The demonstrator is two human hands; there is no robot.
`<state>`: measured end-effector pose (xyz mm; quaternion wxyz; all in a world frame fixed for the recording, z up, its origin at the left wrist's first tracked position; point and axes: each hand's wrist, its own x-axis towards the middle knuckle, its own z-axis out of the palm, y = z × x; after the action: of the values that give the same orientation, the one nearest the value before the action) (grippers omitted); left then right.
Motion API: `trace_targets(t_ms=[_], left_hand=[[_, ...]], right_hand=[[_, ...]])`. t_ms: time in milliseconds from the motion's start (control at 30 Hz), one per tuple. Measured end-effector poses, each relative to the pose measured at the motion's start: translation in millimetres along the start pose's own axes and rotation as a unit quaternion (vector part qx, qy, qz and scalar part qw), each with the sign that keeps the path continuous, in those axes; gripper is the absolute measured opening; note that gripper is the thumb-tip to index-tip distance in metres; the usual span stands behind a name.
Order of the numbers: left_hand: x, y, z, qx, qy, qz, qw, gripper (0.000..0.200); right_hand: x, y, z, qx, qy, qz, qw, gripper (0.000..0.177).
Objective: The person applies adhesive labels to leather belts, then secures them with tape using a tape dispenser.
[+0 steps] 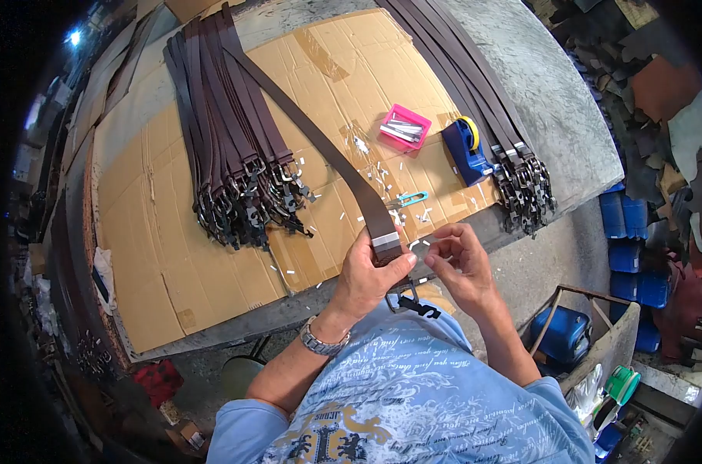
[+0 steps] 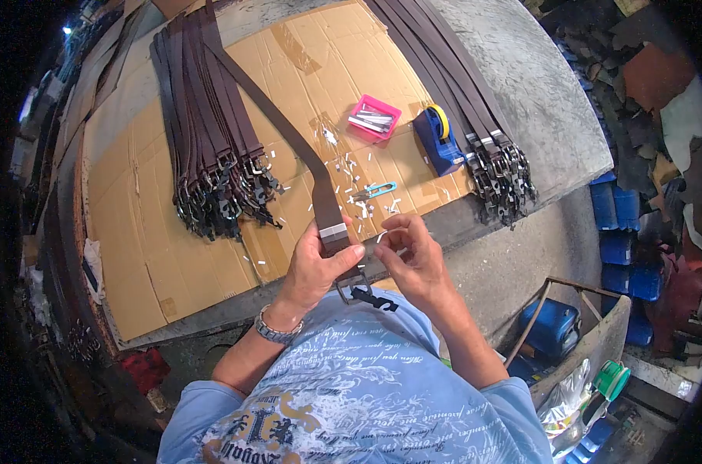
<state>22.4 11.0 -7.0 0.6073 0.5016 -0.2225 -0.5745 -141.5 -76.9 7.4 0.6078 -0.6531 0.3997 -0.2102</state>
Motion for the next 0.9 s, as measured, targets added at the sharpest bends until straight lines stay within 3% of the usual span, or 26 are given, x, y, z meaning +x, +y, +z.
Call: trace_targets(t_ms=[167, 267, 333, 433, 567, 900], left_hand=[[-2.9, -6.7, -8.2, 0.030, -0.038, -0.029, 0.998, 0.039], [-3.5, -7.6, -11.1, 0.069, -0.038, -0.030, 0.996, 0.029], [-6.1, -2.5, -8.7, 0.072, -0.032, -0.039, 0.996, 0.028], [-6.7, -6.6, -10.5, 0.074, -0.035, -0.036, 0.996, 0.026], [-9.1, 0.2, -11.1, 0.082, -0.049, -0.039, 0.995, 0.034], [-9.6, 0.0, -12.2, 0.092, -0.045, -0.032, 0.994, 0.034]], right_hand=[[5.9, -6.6, -8.7, -0.030, 0.039, -0.003, 0.999, 0.031], [10.0, -17.2, -9.0, -0.024, 0.004, -0.009, 1.000, 0.031], [13.8, -31.6, -4.3, -0.017, -0.083, 0.048, 0.995, 0.034], [21.9, -45.7, 1.2, -0.085, -0.148, 0.008, 0.985, 0.034], [30.1, -46.7, 5.5, -0.153, -0.154, -0.037, 0.975, 0.035], [23.5, -58.9, 19.0, -0.171, -0.099, -0.011, 0.980, 0.034]])
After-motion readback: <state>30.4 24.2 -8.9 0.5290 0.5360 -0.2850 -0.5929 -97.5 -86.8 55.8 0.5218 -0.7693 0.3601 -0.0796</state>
